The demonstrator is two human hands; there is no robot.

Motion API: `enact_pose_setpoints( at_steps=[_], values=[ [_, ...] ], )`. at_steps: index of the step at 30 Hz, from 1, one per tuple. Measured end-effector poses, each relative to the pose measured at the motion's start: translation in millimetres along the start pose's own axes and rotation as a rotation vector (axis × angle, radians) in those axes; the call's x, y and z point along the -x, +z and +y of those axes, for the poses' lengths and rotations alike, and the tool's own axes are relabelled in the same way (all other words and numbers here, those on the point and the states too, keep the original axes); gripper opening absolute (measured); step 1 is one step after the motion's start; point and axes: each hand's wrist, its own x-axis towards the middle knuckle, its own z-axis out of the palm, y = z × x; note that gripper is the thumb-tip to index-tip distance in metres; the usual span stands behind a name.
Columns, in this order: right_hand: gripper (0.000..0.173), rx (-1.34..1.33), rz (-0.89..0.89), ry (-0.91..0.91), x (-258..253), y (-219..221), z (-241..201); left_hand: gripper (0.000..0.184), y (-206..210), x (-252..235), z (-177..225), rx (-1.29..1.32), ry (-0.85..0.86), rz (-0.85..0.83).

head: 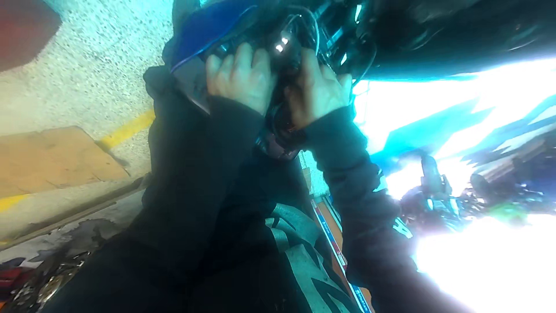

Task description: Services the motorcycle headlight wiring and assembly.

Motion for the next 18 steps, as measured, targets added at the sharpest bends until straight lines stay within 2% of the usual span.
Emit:
enact_pose_setpoints(
  at_steps=[1,3,4,5,6,9,15,18],
  values=[
    [0.06,-0.056,-0.004,-0.016,0.2,0.6,4.9,0.033,10.3,2.3,-10.4,-0.005,0.043,0.043],
    [0.061,-0.151,0.11,-0.032,3.4,8.6,13.0,0.041,38.7,2.8,-30.1,-0.023,0.13,0.215],
    [0.059,-0.163,0.154,-0.028,4.5,12.0,13.5,0.04,31.0,1.9,-25.1,-0.019,0.107,0.14],
    [0.057,-0.152,0.152,-0.004,3.3,12.2,10.6,0.038,17.4,0.1,-16.5,0.004,0.062,0.042],
    [0.056,-0.123,0.111,0.033,0.3,9.7,6.4,0.038,16.7,-0.5,-17.0,0.003,0.042,0.013],
    [0.059,-0.051,-0.048,0.107,-11.9,-5.5,0.0,0.048,42.9,-0.9,-39.2,-0.042,0.076,0.062],
    [0.034,-0.125,0.033,0.011,-3.7,-0.6,15.3,0.046,16.8,1.5,-36.4,0.037,0.203,-0.017],
    [0.03,-0.148,-0.112,-0.039,-10.6,-17.6,19.8,0.046,4.6,0.3,-37.8,0.076,0.267,-0.047]
  ],
)
